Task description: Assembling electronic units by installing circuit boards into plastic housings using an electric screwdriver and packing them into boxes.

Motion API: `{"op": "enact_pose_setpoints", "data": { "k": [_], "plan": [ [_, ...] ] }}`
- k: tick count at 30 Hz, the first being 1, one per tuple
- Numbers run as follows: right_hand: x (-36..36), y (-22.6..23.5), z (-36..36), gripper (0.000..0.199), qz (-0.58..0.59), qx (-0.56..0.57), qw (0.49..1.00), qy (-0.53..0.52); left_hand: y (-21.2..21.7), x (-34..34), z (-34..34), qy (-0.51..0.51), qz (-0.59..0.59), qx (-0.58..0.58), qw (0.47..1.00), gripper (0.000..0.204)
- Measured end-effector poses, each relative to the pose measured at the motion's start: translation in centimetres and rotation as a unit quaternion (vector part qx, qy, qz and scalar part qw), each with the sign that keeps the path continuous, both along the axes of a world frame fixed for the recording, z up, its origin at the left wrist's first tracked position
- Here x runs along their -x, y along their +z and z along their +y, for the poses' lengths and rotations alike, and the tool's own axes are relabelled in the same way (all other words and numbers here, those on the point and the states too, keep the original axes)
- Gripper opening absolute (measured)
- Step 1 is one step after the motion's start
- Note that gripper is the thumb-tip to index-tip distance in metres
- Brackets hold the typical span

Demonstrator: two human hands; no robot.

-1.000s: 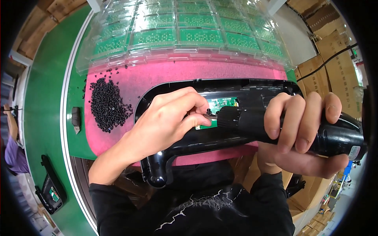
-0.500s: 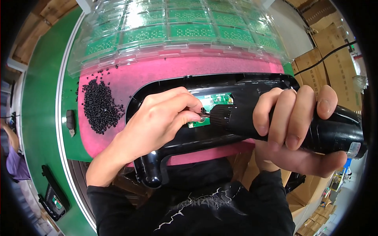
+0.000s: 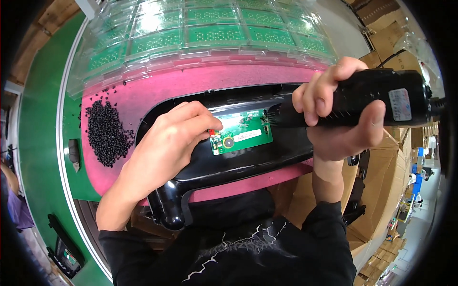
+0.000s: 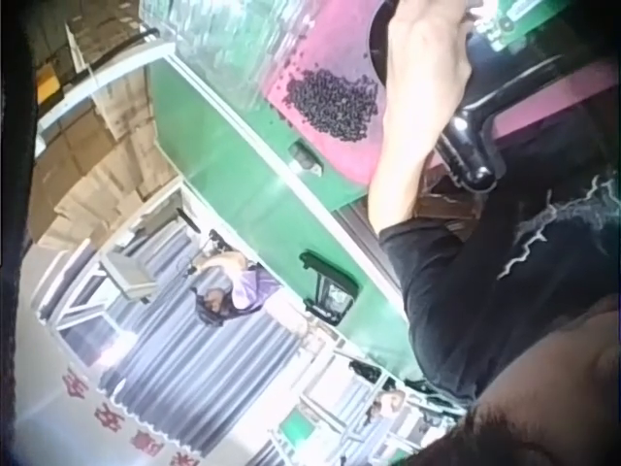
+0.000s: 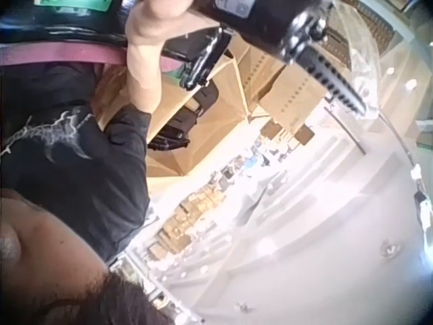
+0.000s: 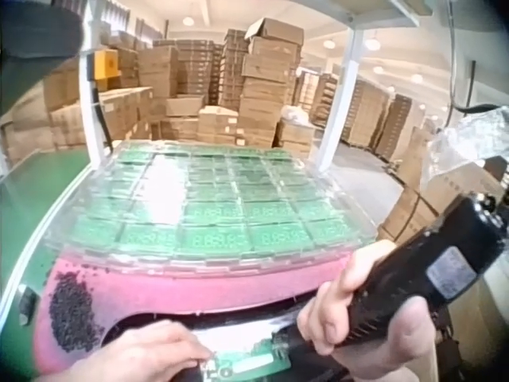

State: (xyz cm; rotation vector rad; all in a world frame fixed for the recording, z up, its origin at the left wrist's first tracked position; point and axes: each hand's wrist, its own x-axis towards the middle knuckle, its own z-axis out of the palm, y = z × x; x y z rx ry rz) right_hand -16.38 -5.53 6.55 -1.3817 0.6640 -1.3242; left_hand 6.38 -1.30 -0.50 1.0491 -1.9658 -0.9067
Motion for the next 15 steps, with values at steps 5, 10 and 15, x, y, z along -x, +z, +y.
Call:
{"op": "enact_pose_setpoints", "data": {
  "k": [5,10,15],
  "plan": [
    [0.26,-0.59,-0.38,0.059,0.038,0.008,0.999,-0.019,-0.02,0.22,-0.13,-0.044,-0.059,0.054,0.996,0.032],
    [0.07,-0.88,-0.62,0.057,0.047,0.009,0.999,-0.019,-0.42,0.12,-0.13,-0.088,-0.072,0.057,0.992,0.038],
    [-0.47,-1.11,-1.10,0.055,0.032,0.011,0.999,-0.019,-0.20,0.27,-0.02,-0.063,-0.070,0.054,0.994,0.038]
  ]
}}
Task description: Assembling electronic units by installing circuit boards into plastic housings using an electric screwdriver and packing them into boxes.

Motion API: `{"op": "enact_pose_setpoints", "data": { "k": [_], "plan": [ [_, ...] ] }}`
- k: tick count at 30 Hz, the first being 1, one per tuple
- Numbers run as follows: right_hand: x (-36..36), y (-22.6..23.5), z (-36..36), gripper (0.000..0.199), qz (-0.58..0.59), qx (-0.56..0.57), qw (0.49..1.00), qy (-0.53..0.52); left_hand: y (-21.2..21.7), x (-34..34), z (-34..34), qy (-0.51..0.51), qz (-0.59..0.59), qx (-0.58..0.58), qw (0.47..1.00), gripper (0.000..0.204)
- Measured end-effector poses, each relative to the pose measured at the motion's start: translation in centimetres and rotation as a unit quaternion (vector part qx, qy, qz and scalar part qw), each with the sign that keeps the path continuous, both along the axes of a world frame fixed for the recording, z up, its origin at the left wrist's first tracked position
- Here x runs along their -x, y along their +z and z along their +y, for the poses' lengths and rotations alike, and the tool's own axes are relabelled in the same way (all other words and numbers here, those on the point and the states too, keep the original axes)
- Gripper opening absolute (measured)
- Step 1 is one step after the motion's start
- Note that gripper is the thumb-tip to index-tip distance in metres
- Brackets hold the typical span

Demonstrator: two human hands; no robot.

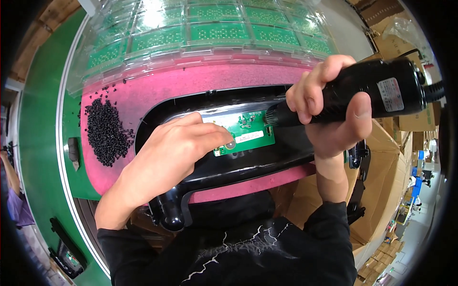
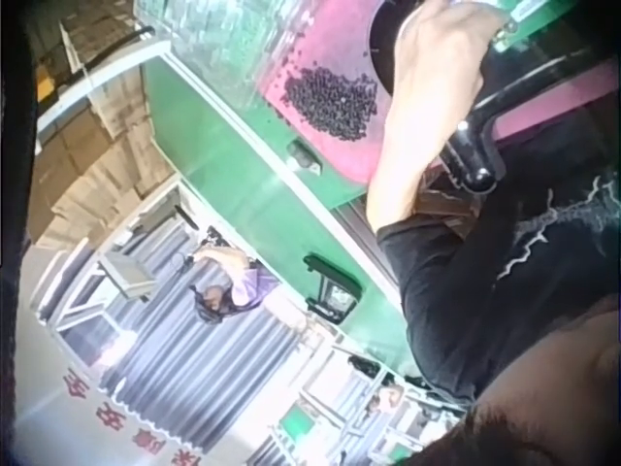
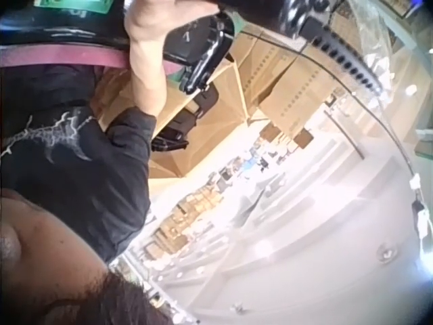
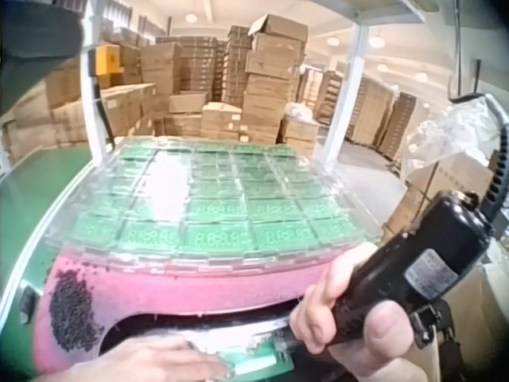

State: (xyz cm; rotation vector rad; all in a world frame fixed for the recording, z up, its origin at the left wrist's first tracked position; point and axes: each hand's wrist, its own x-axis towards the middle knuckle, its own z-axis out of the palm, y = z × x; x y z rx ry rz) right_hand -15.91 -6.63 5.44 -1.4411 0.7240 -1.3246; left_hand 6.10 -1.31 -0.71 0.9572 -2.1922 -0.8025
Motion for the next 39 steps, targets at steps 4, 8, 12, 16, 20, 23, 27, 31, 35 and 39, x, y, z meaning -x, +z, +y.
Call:
{"op": "enact_pose_setpoints", "data": {
  "k": [4,8,12,16,20,23,27,31,35,39],
  "plan": [
    [0.1,0.1,-0.2,0.054,0.078,-0.005,0.997,0.028,0.2,0.0,-0.2,-0.005,-0.014,-0.007,1.000,0.038],
    [-0.3,-0.1,0.0,0.053,0.079,0.006,0.997,0.026,0.1,-0.1,-0.2,-0.006,-0.005,-0.006,1.000,0.037],
    [0.1,0.1,-0.1,0.053,0.043,0.016,0.997,0.061,-0.3,0.0,-0.2,-0.008,-0.019,0.009,1.000,0.035],
    [0.0,2.7,1.3,0.049,-0.128,0.022,0.980,0.149,-0.1,0.4,-0.5,0.023,0.125,0.040,0.991,0.030],
    [-1.4,3.9,2.8,0.045,-0.172,0.031,0.973,0.151,0.1,0.6,-0.3,0.014,0.247,-0.014,0.969,0.030],
    [-2.4,3.5,3.3,0.045,-0.209,0.063,0.965,0.147,0.6,0.7,-0.1,0.016,0.264,0.009,0.964,0.030],
    [-2.3,3.6,3.3,0.046,-0.199,0.064,0.967,0.143,0.8,1.1,0.1,0.040,0.269,0.008,0.962,0.025],
    [-2.3,3.7,2.9,0.049,-0.176,0.052,0.972,0.149,0.6,1.0,-0.1,0.051,0.256,0.021,0.965,0.021],
    [-2.4,2.8,2.1,0.052,-0.147,0.032,0.976,0.155,-0.1,0.7,-0.2,0.100,0.199,0.136,0.965,0.019],
    [-3.0,1.5,1.2,0.058,-0.136,0.069,0.970,0.190,-0.1,0.5,-0.2,0.141,0.165,0.140,0.966,0.012]
  ]
}}
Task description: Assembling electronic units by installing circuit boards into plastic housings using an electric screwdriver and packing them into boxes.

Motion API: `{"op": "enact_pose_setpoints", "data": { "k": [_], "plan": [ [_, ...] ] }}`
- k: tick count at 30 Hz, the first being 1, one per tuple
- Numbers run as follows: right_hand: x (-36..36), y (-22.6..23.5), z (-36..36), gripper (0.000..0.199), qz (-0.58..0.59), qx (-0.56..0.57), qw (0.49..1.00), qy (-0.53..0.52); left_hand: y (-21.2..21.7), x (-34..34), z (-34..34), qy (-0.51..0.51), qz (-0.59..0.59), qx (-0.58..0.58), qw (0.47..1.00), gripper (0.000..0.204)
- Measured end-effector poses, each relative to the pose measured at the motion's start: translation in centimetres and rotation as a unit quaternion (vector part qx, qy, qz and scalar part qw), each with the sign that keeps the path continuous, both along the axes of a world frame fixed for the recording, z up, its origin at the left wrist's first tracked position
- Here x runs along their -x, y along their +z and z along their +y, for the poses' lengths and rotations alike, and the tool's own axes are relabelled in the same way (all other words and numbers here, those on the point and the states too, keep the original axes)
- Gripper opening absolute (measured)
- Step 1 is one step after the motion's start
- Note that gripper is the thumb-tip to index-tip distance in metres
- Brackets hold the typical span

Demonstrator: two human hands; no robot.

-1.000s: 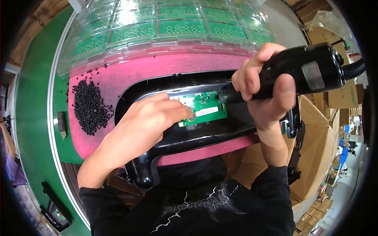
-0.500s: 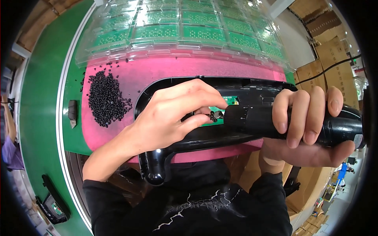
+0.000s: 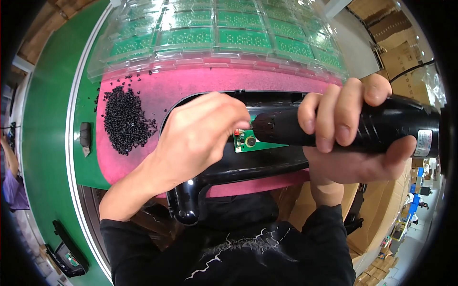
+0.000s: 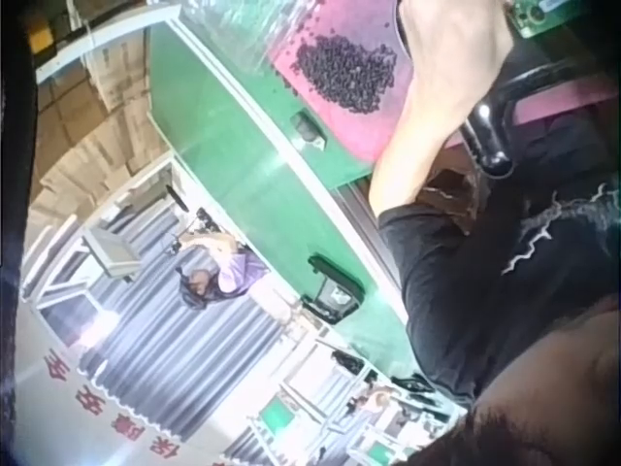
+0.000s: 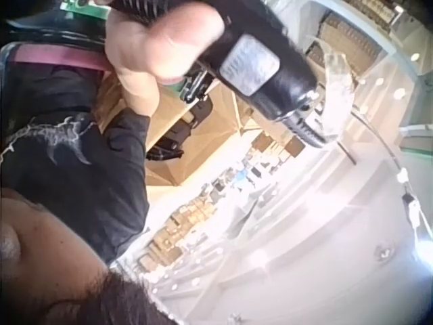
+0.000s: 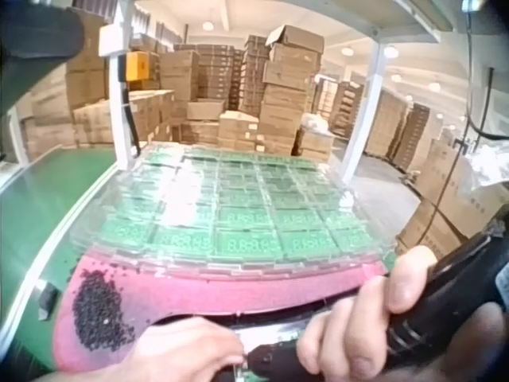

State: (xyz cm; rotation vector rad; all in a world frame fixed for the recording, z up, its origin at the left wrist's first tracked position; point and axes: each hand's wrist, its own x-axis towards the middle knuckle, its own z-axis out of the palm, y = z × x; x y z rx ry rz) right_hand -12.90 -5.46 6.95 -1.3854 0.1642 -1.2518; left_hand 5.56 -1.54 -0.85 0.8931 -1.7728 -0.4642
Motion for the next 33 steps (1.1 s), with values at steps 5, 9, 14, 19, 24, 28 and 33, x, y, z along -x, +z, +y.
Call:
{"op": "enact_pose_setpoints", "data": {
  "k": [5,9,14,19,24,28,33],
  "plan": [
    [-1.1,-1.2,0.9,0.065,0.095,-0.077,0.985,-0.124,0.0,-0.8,-0.4,0.071,0.002,-0.036,0.997,0.010],
    [-0.8,-2.1,0.2,0.062,0.117,-0.071,0.985,-0.101,-0.2,-0.1,0.0,0.048,-0.004,-0.127,0.991,0.007],
    [-1.2,-3.0,-0.1,0.058,0.132,-0.058,0.985,-0.098,-0.9,-0.5,0.1,0.013,-0.025,-0.148,0.989,0.010],
    [-2.3,-3.1,-0.3,0.054,0.172,-0.033,0.979,-0.100,-1.1,-0.7,0.2,0.003,-0.070,-0.160,0.985,0.009],
    [-2.6,-4.0,-1.0,0.051,0.197,-0.003,0.978,-0.070,-1.7,-0.8,0.2,0.014,-0.101,-0.182,0.978,0.011],
    [-2.5,-3.1,-0.6,0.053,0.206,-0.026,0.975,-0.079,-1.3,-0.8,0.3,-0.017,-0.110,-0.197,0.974,0.014],
    [-1.4,-2.8,0.5,0.059,0.029,-0.070,0.996,-0.044,-1.6,-1.2,0.1,-0.059,-0.170,-0.184,0.966,0.017]
  ]
}}
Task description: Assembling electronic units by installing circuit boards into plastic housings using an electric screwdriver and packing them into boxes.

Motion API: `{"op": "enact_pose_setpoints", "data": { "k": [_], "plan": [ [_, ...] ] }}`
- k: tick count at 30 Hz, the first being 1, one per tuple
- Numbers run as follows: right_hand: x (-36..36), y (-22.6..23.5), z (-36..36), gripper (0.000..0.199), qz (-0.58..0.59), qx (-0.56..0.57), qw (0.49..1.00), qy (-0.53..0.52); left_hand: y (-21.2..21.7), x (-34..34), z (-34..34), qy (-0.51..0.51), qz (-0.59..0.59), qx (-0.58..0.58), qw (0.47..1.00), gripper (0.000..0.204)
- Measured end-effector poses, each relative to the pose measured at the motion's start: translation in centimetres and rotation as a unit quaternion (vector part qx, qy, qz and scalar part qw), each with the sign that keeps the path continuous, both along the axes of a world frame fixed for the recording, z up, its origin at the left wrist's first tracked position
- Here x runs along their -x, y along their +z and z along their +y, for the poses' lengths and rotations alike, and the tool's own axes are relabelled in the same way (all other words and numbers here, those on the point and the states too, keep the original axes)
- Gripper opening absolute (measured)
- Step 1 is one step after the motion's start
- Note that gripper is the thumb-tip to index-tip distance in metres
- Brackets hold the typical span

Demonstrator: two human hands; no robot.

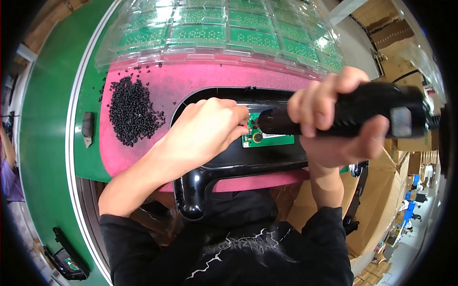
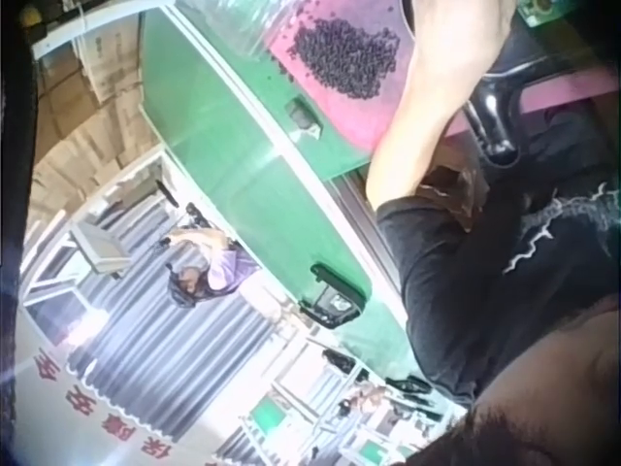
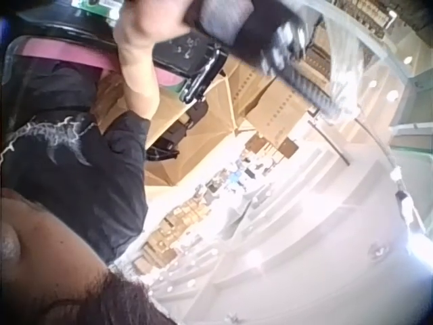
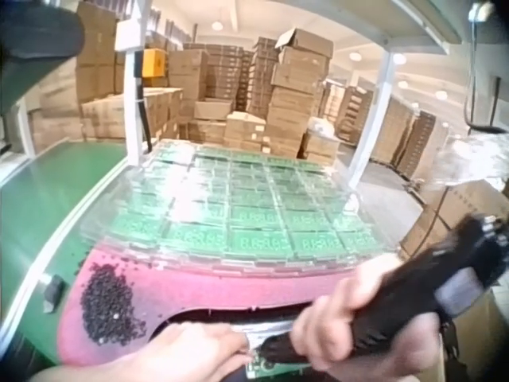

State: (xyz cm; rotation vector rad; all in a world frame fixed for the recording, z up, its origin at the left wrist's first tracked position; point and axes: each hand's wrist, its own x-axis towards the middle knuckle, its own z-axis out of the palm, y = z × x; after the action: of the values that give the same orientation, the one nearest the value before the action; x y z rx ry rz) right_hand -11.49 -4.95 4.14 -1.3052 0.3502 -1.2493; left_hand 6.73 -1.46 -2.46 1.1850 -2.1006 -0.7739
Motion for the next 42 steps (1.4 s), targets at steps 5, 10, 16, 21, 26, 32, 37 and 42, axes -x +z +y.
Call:
{"op": "enact_pose_setpoints", "data": {
  "k": [5,10,16,21,26,32,37,42],
  "plan": [
    [1.2,1.4,-0.6,0.057,-0.012,0.078,0.995,0.056,0.0,0.3,-0.1,-0.018,0.065,0.055,0.996,0.017],
    [1.8,1.7,0.1,0.058,-0.012,0.087,0.994,0.062,0.2,0.3,-0.3,-0.060,0.088,0.070,0.992,0.020],
    [1.9,1.4,0.4,0.062,-0.013,0.106,0.993,0.047,0.6,0.8,-0.5,-0.071,0.083,0.087,0.990,0.020],
    [2.2,1.5,0.7,0.061,-0.025,0.095,0.993,0.062,0.5,0.8,-0.6,-0.095,0.100,0.062,0.988,0.019],
    [2.6,1.4,0.6,0.060,-0.029,0.090,0.991,0.093,0.5,0.7,-0.8,-0.140,0.104,0.025,0.984,0.020],
    [2.0,1.3,2.0,0.059,0.036,-0.032,0.999,0.005,0.5,0.5,-0.6,-0.094,0.037,0.001,0.995,0.020],
    [2.1,0.6,1.9,0.061,0.035,-0.032,0.999,-0.007,0.8,0.8,-0.3,-0.071,0.015,0.013,0.997,0.021],
    [1.4,0.6,2.2,0.060,0.077,-0.037,0.996,-0.027,0.9,0.7,0.1,-0.063,-0.028,0.010,0.998,0.027]
  ]
}}
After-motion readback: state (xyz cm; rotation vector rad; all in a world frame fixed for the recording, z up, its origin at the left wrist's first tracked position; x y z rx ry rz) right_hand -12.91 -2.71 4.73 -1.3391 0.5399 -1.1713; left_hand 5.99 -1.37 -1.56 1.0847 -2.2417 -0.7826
